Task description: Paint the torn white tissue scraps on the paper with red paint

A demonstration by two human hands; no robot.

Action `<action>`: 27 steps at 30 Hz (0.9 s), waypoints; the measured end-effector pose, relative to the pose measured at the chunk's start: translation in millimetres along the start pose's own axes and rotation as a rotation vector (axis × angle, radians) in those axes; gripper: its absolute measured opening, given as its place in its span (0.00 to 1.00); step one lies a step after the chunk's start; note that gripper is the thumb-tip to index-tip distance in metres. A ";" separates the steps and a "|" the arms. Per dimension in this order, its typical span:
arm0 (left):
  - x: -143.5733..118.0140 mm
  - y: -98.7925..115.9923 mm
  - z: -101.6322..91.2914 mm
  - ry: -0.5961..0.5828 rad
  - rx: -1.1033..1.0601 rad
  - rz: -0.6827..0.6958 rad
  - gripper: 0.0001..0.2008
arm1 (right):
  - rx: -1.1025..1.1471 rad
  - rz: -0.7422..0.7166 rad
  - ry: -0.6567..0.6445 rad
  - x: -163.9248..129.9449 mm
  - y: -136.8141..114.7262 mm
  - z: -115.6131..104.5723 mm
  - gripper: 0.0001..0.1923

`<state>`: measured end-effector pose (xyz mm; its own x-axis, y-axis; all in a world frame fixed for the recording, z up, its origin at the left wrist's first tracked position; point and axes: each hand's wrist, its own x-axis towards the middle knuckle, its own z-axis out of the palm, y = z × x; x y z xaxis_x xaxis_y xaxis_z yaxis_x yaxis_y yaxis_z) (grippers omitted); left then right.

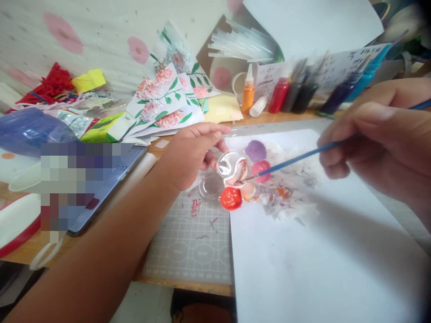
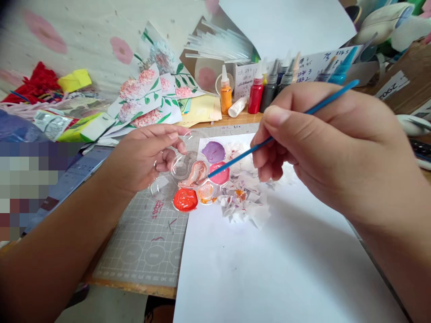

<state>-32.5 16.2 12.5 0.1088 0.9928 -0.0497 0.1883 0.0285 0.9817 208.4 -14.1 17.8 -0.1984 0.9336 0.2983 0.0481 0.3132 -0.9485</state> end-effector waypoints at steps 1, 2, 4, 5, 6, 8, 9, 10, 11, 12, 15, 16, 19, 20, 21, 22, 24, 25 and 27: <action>-0.1 -0.2 0.0 0.003 0.013 0.004 0.11 | -0.013 -0.025 0.014 0.3 -0.9 3.5 0.09; -0.1 -0.3 0.1 0.005 0.023 0.008 0.11 | -0.018 -0.025 0.030 1.1 -1.2 7.0 0.10; -0.2 -0.1 0.3 0.006 0.028 0.013 0.11 | 0.032 0.054 0.063 3.9 -0.6 13.5 0.12; -0.2 0.1 0.4 0.004 0.026 0.013 0.10 | 0.073 0.108 0.088 6.0 0.0 16.3 0.12; -0.2 0.4 0.5 0.003 0.023 0.011 0.10 | 0.115 0.162 0.116 8.5 0.4 18.6 0.12; 0.0 0.7 0.4 0.006 0.015 0.004 0.10 | 0.196 0.299 0.190 13.7 0.5 21.7 0.14; 0.2 0.5 0.3 0.010 0.015 0.004 0.10 | 0.229 0.388 0.234 16.2 0.1 22.3 0.14; 0.6 0.0 0.0 0.016 0.021 0.012 0.10 | 0.258 0.477 0.278 18.5 -0.5 22.2 0.15; 1.1 -0.8 -0.3 0.024 0.033 0.029 0.10 | 0.288 0.551 0.318 20.5 -1.1 21.1 0.16; 1.8 -1.7 -0.7 0.037 0.050 0.053 0.10 | 0.318 0.608 0.345 22.2 -1.6 19.1 0.16; 5.4 -3.9 -3.5 0.095 0.082 0.119 0.09 | 0.411 0.601 0.348 25.5 -2.9 6.3 0.16; 7.1 -4.3 -5.3 0.114 0.073 0.112 0.09 | 0.428 0.564 0.327 25.9 -3.4 0.0 0.16; 14.1 -4.8 -14.8 0.171 -0.021 0.020 0.09 | 0.380 0.344 0.207 24.4 -5.3 -20.9 0.17; 17.4 -5.6 -19.2 0.203 -0.064 0.007 0.09 | 0.331 0.251 0.168 22.6 -5.5 -27.6 0.17; 21.1 -7.0 -23.9 0.216 -0.104 -0.026 0.09 | 0.274 0.171 0.129 20.0 -4.8 -33.6 0.16; 25.3 -9.1 -28.7 0.250 -0.135 -0.069 0.09 | 0.215 0.107 0.083 16.7 -3.2 -39.0 0.14; 34.1 -15.2 -37.5 0.283 -0.151 -0.110 0.10 | 0.135 0.051 -0.014 8.9 3.3 -48.0 0.10; 38.3 -18.9 -41.1 0.295 -0.157 -0.125 0.10 | 0.121 0.048 -0.058 4.9 7.7 -51.7 0.10; 45.1 -26.1 -46.3 0.294 -0.170 -0.124 0.10 | 0.123 0.043 -0.126 -2.1 16.6 -57.9 0.11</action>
<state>-77.8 65.7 -6.9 -0.1952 0.9708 -0.1393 0.0149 0.1449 0.9893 266.3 -0.8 7.6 -0.3198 0.9143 0.2485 -0.0596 0.2423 -0.9684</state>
